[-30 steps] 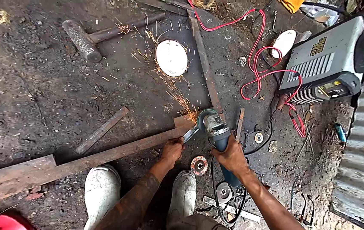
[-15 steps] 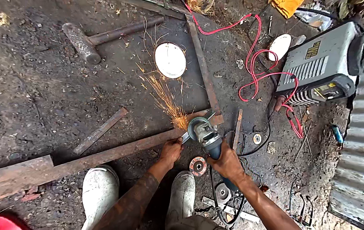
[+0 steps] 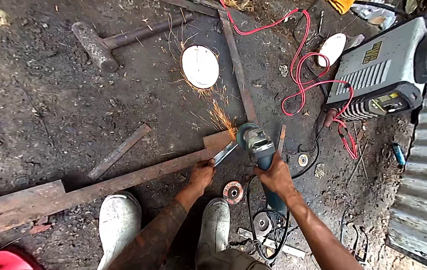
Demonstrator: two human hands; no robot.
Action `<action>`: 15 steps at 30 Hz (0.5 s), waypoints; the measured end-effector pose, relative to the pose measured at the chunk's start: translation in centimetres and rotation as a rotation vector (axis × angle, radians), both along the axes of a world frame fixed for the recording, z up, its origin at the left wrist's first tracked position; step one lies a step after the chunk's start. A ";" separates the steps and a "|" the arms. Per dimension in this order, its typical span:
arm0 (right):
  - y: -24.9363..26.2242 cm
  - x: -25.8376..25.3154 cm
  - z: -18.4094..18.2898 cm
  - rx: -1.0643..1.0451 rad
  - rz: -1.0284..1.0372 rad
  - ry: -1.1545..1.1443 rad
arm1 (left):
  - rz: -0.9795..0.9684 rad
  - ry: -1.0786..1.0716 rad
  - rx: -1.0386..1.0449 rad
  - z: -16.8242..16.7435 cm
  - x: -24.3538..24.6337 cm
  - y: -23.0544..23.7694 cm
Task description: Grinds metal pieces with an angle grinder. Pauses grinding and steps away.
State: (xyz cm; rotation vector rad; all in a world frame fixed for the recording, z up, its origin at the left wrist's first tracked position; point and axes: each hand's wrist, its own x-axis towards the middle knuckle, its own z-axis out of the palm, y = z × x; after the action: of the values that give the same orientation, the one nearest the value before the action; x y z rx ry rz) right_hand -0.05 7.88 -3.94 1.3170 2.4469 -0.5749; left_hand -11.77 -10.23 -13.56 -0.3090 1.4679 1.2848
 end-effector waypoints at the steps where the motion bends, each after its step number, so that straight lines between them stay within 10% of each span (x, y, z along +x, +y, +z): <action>1: 0.6 -0.1 0.1 0.012 -0.019 -0.005 | -0.001 0.008 -0.001 -0.1 0.1 0.0; 15: 2.7 -0.5 0.5 -0.008 -0.025 -0.021 | -0.032 0.031 -0.015 0.0 0.3 0.2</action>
State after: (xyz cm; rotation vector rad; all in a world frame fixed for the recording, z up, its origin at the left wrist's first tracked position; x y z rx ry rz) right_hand -0.59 10.60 -3.41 1.3457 2.4120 -0.5737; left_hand -11.44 -10.08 -13.61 -0.2757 1.5039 1.2584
